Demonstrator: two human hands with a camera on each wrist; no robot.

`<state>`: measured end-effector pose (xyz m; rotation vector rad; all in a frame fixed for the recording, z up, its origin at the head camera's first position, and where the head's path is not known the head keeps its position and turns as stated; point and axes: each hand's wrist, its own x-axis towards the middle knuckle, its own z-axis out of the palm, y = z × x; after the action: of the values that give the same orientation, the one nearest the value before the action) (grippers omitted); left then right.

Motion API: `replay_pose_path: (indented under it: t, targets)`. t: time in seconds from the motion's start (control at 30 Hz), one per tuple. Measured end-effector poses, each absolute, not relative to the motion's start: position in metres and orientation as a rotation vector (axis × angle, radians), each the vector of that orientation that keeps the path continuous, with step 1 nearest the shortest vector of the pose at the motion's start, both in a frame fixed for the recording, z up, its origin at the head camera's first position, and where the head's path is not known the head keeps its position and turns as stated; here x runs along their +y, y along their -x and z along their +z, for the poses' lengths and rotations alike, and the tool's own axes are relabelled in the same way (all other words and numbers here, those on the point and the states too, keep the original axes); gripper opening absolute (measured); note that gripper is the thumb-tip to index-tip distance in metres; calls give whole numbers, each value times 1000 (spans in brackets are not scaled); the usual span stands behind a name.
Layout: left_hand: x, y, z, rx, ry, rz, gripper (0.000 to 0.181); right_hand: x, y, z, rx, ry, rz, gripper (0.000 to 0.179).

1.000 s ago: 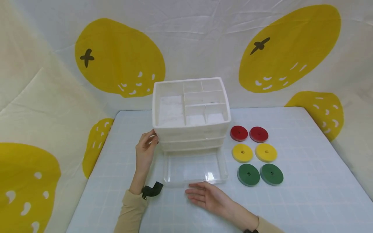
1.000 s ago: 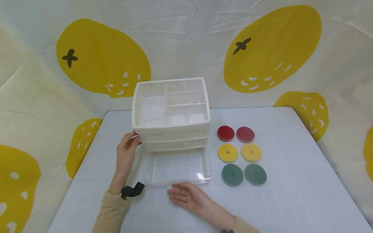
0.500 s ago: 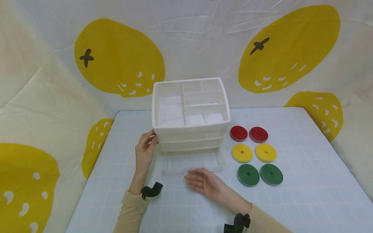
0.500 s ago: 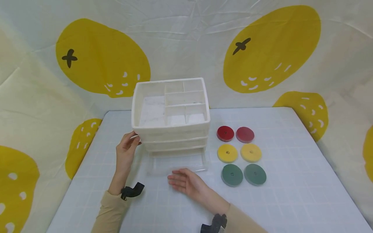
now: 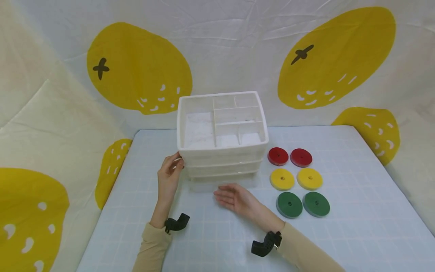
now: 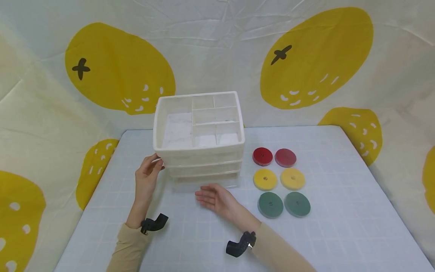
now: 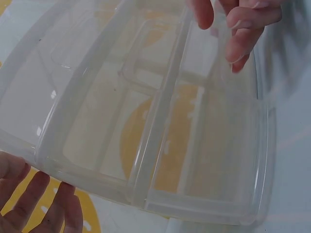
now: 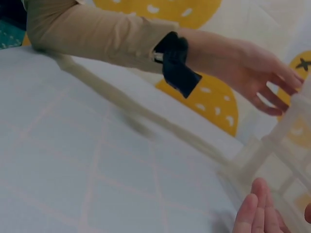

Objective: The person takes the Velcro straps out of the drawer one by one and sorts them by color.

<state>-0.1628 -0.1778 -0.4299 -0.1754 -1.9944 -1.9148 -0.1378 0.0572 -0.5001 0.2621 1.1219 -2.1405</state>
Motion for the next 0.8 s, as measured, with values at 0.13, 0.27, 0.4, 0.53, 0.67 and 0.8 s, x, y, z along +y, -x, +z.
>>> replay_pose_path:
  t: [0.13, 0.27, 0.4, 0.53, 0.67, 0.8]
  targets:
    - [-178, 165, -432, -2002, 172, -1907, 32, 58, 145, -500, 1123, -258, -2135, 49]
    - [-182, 172, -444, -1993, 165, -1910, 32, 58, 152, -500, 1118, -265, -2139, 49]
    - [-184, 176, -453, -1996, 162, -1909, 33, 56, 158, -501, 1123, -283, -2154, 48]
    - [-185, 177, -454, -1997, 180, -1903, 33, 55, 162, -500, 1138, -296, -2150, 50]
    - [-184, 178, -456, -1983, 196, -1896, 33, 56, 163, -501, 1173, -264, -2122, 53]
    - [-185, 178, -457, -1986, 215, -1893, 33, 63, 157, -504, 1231, -208, -2076, 55]
